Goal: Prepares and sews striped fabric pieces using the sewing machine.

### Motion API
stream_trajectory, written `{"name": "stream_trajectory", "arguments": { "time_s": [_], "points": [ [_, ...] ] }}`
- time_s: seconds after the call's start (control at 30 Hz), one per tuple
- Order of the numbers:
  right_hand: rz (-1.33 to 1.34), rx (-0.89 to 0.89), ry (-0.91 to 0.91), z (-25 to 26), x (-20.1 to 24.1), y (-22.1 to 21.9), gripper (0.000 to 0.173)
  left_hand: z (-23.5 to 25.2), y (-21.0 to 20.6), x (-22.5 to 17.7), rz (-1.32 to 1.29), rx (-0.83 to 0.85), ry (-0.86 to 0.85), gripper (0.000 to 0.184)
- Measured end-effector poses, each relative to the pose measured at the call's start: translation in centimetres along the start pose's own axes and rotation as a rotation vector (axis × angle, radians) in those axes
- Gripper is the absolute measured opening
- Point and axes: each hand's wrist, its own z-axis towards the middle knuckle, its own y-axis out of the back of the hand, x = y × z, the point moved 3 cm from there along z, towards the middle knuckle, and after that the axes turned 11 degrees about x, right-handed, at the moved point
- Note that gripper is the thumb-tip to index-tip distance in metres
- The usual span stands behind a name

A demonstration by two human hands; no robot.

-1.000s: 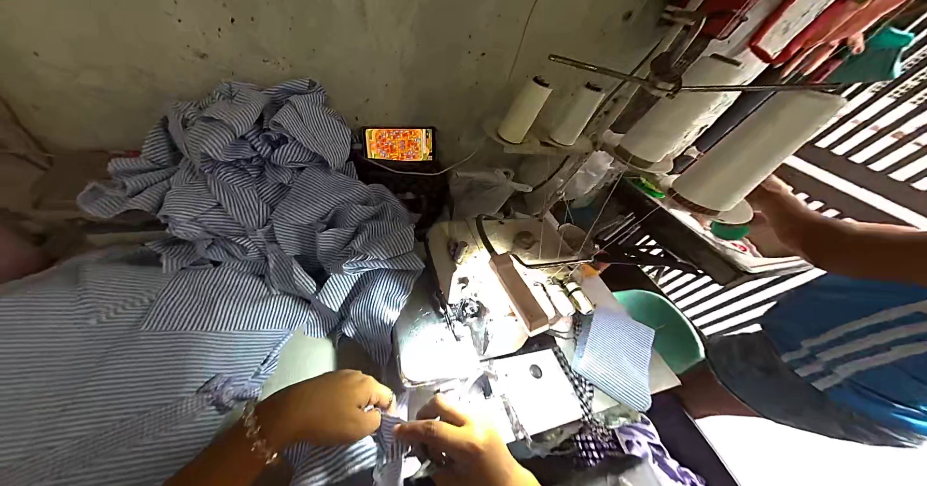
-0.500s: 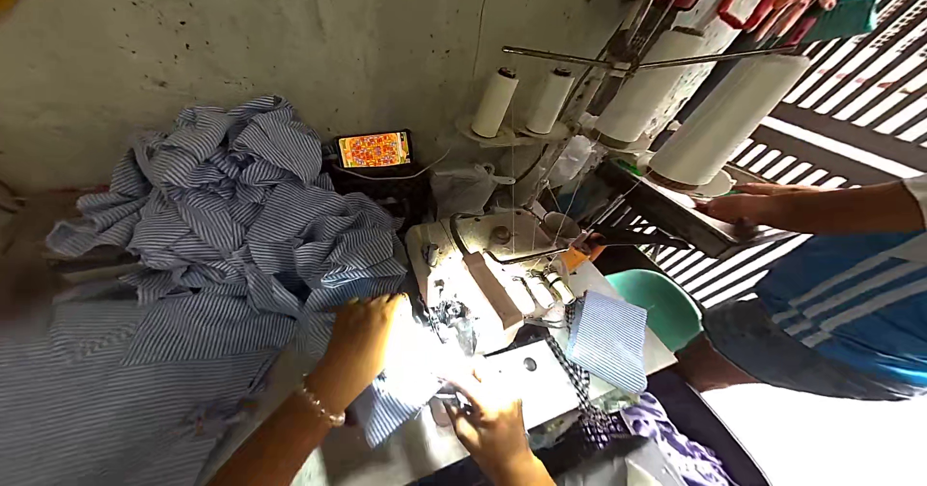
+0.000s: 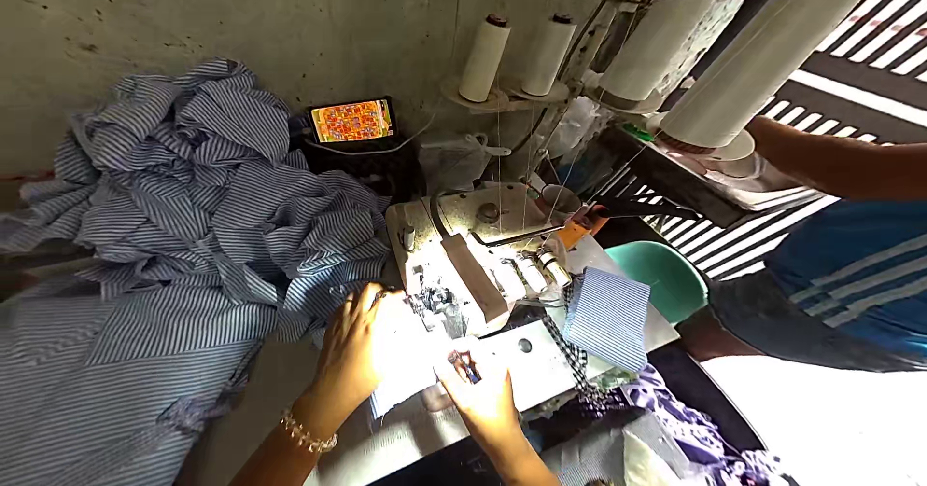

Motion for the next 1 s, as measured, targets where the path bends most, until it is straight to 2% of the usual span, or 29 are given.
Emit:
{"name": "stream_trajectory", "arguments": {
  "time_s": [0.17, 0.3, 0.47, 0.67, 1.0],
  "points": [
    [0.013, -0.015, -0.056, 1.3, -0.2, -0.1, 0.015, 1.6, 0.2, 0.0, 0.071, 0.193, 0.119, 0.05],
    [-0.047, -0.004, -0.121, 2.4, 0.1, 0.0, 0.02, 2.9, 0.3, 0.1, 0.147, 0.241, 0.159, 0.05],
    [-0.039, -0.006, -0.152, 2.9, -0.1, -0.2, 0.021, 3.7, -0.2, 0.8, 0.186, 0.166, 0.132, 0.055],
    [-0.049, -0.041, -0.14, 3.0, -0.3, -0.3, 0.018, 4.2, -1.0, 2.0, 0.222, 0.084, 0.048, 0.053],
    [-0.008, -0.042, -0.1, 2.8, -0.5, -0.2, 0.02, 4.4, -1.1, 2.3, 0.179, 0.071, 0.014, 0.05]
  ]
}}
